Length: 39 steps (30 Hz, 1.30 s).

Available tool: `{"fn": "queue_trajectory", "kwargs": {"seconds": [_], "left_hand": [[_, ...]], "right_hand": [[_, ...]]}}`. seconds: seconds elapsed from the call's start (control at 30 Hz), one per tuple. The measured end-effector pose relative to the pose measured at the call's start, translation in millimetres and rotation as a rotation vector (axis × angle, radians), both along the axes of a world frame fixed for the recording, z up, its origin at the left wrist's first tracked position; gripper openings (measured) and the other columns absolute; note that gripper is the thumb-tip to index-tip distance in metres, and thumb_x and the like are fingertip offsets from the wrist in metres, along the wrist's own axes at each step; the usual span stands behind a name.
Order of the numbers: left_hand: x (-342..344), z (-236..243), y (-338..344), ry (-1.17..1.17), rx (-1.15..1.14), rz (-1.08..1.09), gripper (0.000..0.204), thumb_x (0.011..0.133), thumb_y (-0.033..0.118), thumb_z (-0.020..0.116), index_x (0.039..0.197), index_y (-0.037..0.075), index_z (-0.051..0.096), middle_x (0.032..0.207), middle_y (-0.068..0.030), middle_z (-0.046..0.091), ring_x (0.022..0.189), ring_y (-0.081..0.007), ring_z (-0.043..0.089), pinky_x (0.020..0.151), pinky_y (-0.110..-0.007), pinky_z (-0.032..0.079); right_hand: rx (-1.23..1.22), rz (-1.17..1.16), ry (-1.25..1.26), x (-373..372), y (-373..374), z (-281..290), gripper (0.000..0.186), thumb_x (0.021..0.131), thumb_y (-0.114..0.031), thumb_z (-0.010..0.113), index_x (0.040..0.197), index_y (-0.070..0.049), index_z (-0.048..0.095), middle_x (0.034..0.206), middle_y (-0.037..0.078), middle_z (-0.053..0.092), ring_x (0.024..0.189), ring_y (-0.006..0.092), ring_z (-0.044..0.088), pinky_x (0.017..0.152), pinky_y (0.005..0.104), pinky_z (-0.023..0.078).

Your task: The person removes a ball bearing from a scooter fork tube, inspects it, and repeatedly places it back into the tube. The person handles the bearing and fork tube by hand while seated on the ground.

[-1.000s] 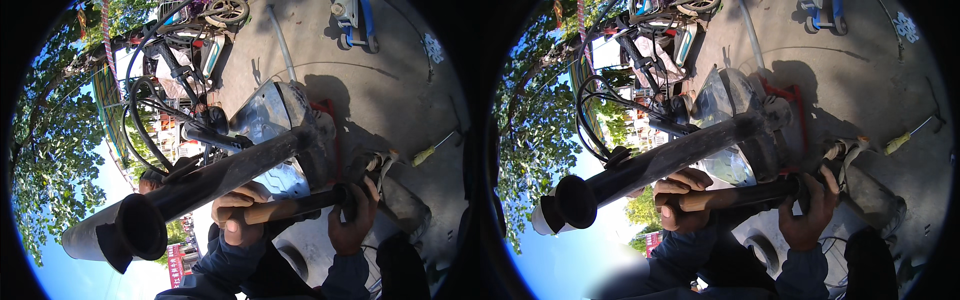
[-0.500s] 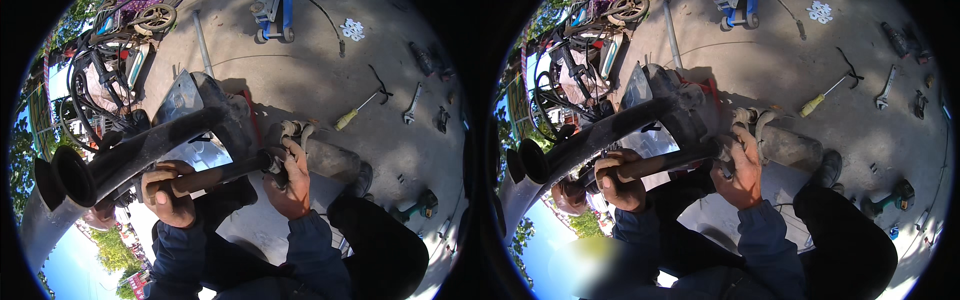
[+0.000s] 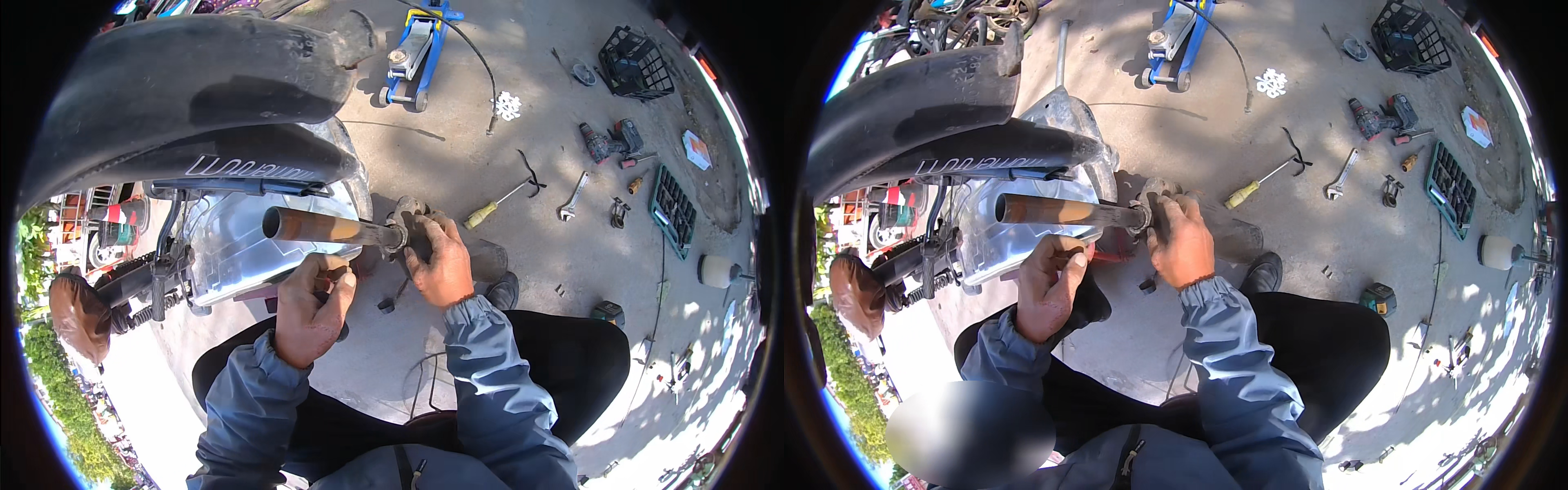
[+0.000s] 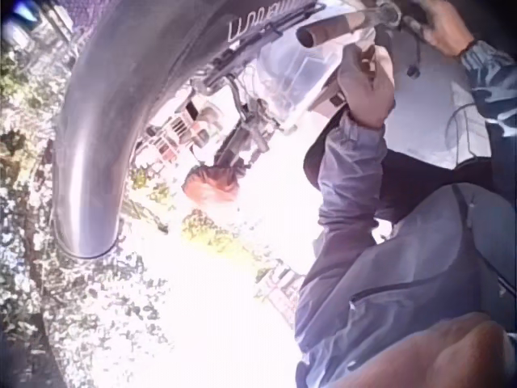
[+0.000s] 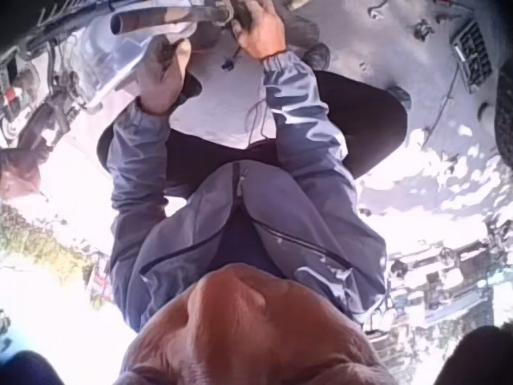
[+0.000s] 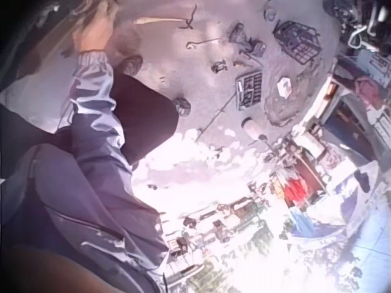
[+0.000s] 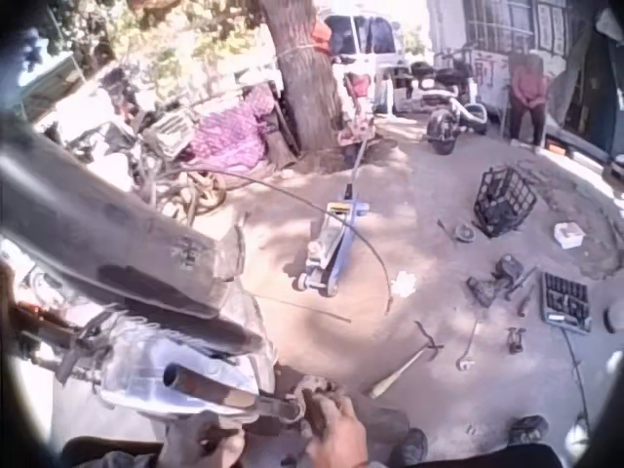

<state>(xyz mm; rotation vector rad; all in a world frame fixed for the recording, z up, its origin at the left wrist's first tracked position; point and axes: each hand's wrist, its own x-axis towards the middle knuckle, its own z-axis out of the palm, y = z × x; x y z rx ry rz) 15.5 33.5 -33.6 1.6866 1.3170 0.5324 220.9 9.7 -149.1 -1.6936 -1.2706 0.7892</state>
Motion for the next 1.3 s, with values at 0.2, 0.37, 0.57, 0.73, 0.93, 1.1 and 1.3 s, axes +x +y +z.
{"fn": "queue_trajectory", "kwargs": {"seconds": [0.2, 0.37, 0.57, 0.73, 0.93, 1.1, 1.3], "left_hand": [[-5, -67, -21, -0.085, -0.179, -0.143, 0.049, 0.092, 0.009, 0.066, 0.136, -0.008, 0.051, 0.121, -0.0226, 0.065, 0.096, -0.0217, 0.067, 0.08, -0.031, 0.057], [-2, -90, -15, -0.196, -0.338, -0.064, 0.066, 0.091, 0.004, 0.062, 0.151, -0.005, 0.037, 0.126, -0.0211, 0.062, 0.1, -0.021, 0.065, 0.087, -0.033, 0.054], [6, -93, -6, -0.232, -0.355, -0.057, 0.066, 0.093, 0.001, 0.054, 0.155, -0.001, 0.034, 0.124, -0.018, 0.06, 0.098, -0.0193, 0.064, 0.083, -0.032, 0.056], [8, -100, -6, -0.253, -0.365, -0.058, 0.065, 0.094, 0.001, 0.054, 0.156, 0.0, 0.033, 0.121, -0.0167, 0.06, 0.096, -0.0186, 0.065, 0.081, -0.031, 0.057], [15, -93, -4, -0.347, -0.443, -0.014, 0.07, 0.092, 0.003, 0.058, 0.156, -0.005, 0.03, 0.121, -0.0209, 0.06, 0.094, -0.0213, 0.067, 0.077, -0.031, 0.058], [18, -92, -6, -0.406, -0.517, 0.031, 0.07, 0.093, 0.001, 0.057, 0.157, -0.001, 0.03, 0.123, -0.0192, 0.059, 0.094, -0.0217, 0.067, 0.079, -0.033, 0.058], [22, -88, -7, -0.647, -0.707, 0.215, 0.064, 0.093, 0.004, 0.056, 0.154, 0.004, 0.037, 0.123, -0.0158, 0.061, 0.095, -0.0234, 0.067, 0.081, -0.035, 0.058]], "right_hand": [[0.038, 0.233, -0.328, 23, 22, 43, 0.047, 0.08, -0.011, 0.074, 0.125, -0.005, 0.065, 0.109, 0.017, 0.065, 0.097, 0.039, 0.068, 0.085, 0.0436, 0.056], [-0.009, 0.291, -0.305, 19, 7, 36, 0.049, 0.081, -0.011, 0.076, 0.128, -0.006, 0.063, 0.1, 0.014, 0.061, 0.087, 0.0319, 0.067, 0.078, 0.0408, 0.056], [0.033, 0.244, -0.182, 14, 1, 8, 0.054, 0.08, -0.01, 0.08, 0.13, -0.003, 0.062, 0.098, 0.013, 0.059, 0.083, 0.0297, 0.065, 0.076, 0.0379, 0.055], [-0.006, 0.269, -0.148, 11, 1, 4, 0.051, 0.081, -0.011, 0.077, 0.13, -0.007, 0.063, 0.108, 0.016, 0.062, 0.096, 0.039, 0.066, 0.082, 0.043, 0.055], [0.125, 0.234, -0.121, 12, 7, -7, 0.048, 0.081, -0.008, 0.076, 0.128, -0.008, 0.065, 0.107, 0.016, 0.064, 0.096, 0.0388, 0.066, 0.081, 0.0428, 0.055], [0.099, 0.243, -0.064, 17, 5, -12, 0.048, 0.081, -0.009, 0.076, 0.128, -0.009, 0.066, 0.111, 0.017, 0.064, 0.098, 0.0393, 0.065, 0.083, 0.0438, 0.054], [0.107, 0.205, 0.0, 16, 5, -18, 0.047, 0.08, -0.01, 0.077, 0.126, -0.011, 0.068, 0.11, 0.017, 0.063, 0.1, 0.0397, 0.064, 0.086, 0.0447, 0.052]]}}
